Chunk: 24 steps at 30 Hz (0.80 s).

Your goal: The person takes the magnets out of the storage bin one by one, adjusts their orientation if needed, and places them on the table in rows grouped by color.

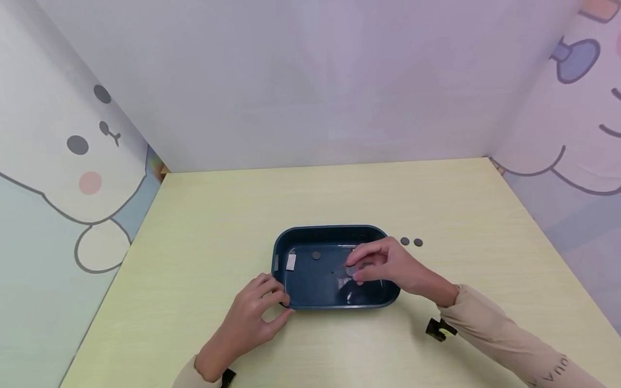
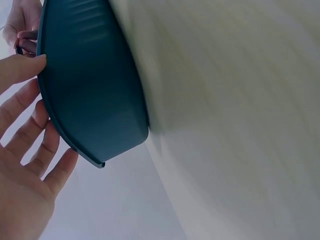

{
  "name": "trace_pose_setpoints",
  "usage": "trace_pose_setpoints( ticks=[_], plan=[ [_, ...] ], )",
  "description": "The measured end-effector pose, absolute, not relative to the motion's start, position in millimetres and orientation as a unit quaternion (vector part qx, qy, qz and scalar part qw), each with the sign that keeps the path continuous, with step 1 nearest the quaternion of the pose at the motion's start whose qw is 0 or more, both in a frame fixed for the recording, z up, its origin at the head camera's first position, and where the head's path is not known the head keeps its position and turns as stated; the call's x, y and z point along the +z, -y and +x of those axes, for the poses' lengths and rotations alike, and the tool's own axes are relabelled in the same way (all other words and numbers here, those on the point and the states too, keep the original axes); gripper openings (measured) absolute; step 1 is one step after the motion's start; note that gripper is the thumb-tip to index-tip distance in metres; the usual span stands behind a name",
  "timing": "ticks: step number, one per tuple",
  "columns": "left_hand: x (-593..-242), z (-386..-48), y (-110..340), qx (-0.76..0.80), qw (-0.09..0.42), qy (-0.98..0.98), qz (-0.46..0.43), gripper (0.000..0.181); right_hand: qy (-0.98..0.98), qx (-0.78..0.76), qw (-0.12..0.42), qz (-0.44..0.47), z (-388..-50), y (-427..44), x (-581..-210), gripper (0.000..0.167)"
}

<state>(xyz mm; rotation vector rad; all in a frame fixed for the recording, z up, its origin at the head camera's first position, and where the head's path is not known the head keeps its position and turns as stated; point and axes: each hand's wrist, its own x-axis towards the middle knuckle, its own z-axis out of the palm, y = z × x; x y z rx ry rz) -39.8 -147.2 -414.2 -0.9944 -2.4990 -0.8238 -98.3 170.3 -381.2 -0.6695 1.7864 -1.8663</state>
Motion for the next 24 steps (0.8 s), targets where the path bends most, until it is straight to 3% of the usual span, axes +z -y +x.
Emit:
trace_pose_setpoints(
  ticks=[24],
  plan=[
    [-415, -40, 147, -0.297, 0.169, 0.872, -0.35, 0.018, -0.661, -0.686, 0.216, -0.215, -99, -197, -379, 0.024]
  ],
)
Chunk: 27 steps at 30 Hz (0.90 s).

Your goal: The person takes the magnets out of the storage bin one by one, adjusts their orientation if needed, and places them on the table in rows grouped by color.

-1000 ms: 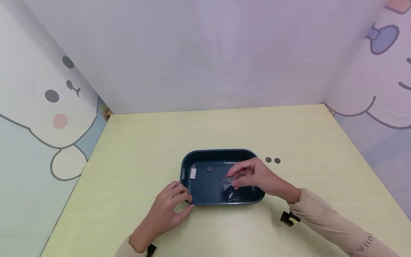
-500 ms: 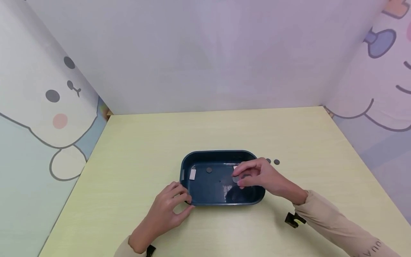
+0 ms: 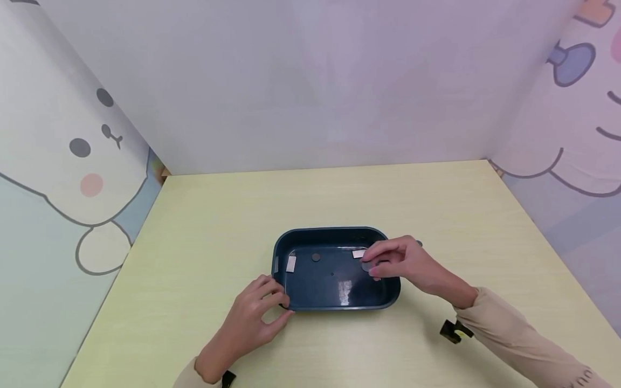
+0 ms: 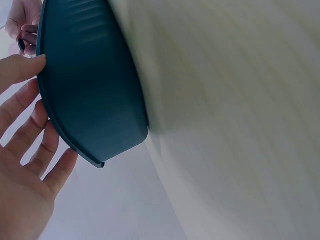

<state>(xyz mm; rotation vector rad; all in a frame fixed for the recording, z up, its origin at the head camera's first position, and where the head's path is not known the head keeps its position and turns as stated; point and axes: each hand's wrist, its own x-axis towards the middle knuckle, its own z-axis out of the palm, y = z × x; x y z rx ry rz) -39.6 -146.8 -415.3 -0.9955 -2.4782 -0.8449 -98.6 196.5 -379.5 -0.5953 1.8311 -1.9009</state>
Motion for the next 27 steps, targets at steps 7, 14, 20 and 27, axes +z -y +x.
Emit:
trace_pose_setpoints(
  ticks=[7, 14, 20, 27],
  plan=[
    [-416, -40, 146, -0.296, 0.178, 0.871, -0.349, 0.019, -0.662, -0.687, 0.207, -0.215, -98, -206, -381, 0.025],
    [-416, -40, 146, -0.293, 0.176, 0.873, -0.348, 0.019, -0.67, -0.685, 0.204, -0.199, -96, -215, -383, 0.024],
    [-416, -40, 147, -0.291, 0.167, 0.876, -0.346, 0.018, -0.688, -0.677, 0.193, -0.176, -95, -222, -384, 0.024],
    [-417, -40, 148, -0.297, 0.174, 0.868, -0.359, 0.02, -0.689, -0.678, 0.184, -0.178, -95, -233, -386, 0.022]
  ],
)
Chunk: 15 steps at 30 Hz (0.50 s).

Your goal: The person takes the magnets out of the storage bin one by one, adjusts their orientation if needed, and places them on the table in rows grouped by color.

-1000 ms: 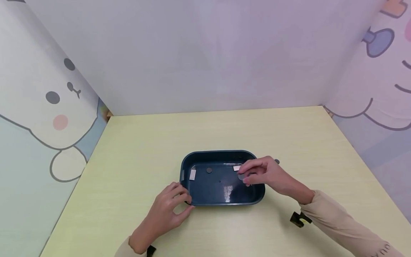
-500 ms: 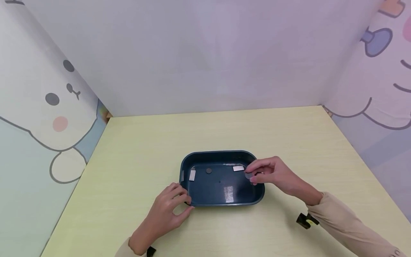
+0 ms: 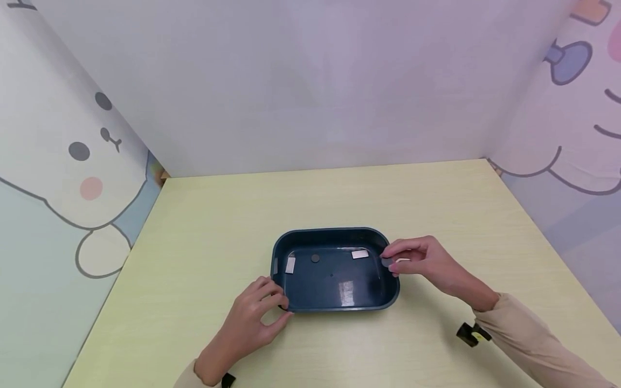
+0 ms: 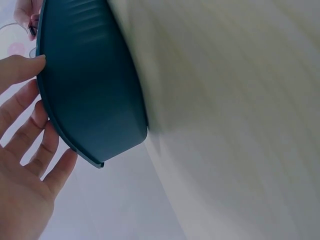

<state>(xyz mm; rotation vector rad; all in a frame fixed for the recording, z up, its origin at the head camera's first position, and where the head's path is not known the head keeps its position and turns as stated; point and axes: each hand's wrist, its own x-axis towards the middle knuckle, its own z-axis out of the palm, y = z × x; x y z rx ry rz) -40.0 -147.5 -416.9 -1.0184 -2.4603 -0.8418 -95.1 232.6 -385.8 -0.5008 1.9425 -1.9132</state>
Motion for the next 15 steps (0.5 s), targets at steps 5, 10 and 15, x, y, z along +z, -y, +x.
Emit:
trace_pose_setpoints(
  ticks=[5, 10, 15],
  plan=[
    [-415, -40, 147, -0.292, 0.174, 0.871, -0.354, 0.019, -0.697, -0.673, 0.177, -0.174, -96, -239, -387, 0.023],
    [-415, -40, 147, -0.289, 0.167, 0.875, -0.35, 0.018, -0.708, -0.665, 0.174, -0.162, -96, -243, -388, 0.023],
    [-416, -40, 147, -0.289, 0.166, 0.874, -0.353, 0.019, -0.714, -0.661, 0.171, -0.155, -97, -247, -389, 0.023]
  ],
)
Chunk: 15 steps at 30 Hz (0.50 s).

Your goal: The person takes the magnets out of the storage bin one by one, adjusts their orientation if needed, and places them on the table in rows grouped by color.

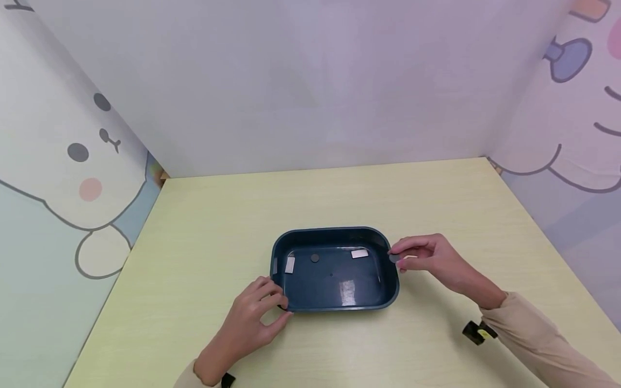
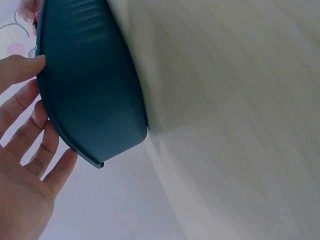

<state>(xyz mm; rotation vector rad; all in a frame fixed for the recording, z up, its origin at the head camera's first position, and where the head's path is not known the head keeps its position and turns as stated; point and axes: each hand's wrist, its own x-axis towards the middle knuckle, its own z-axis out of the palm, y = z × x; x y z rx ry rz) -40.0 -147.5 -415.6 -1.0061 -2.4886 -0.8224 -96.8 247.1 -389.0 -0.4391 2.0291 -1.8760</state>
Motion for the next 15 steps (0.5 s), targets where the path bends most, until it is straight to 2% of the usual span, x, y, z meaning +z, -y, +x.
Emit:
trace_pose_setpoints(
  ticks=[15],
  plan=[
    [-414, -40, 146, -0.288, 0.178, 0.872, -0.354, 0.022, -0.703, -0.676, 0.168, -0.143, -100, -265, -396, 0.021]
  ],
)
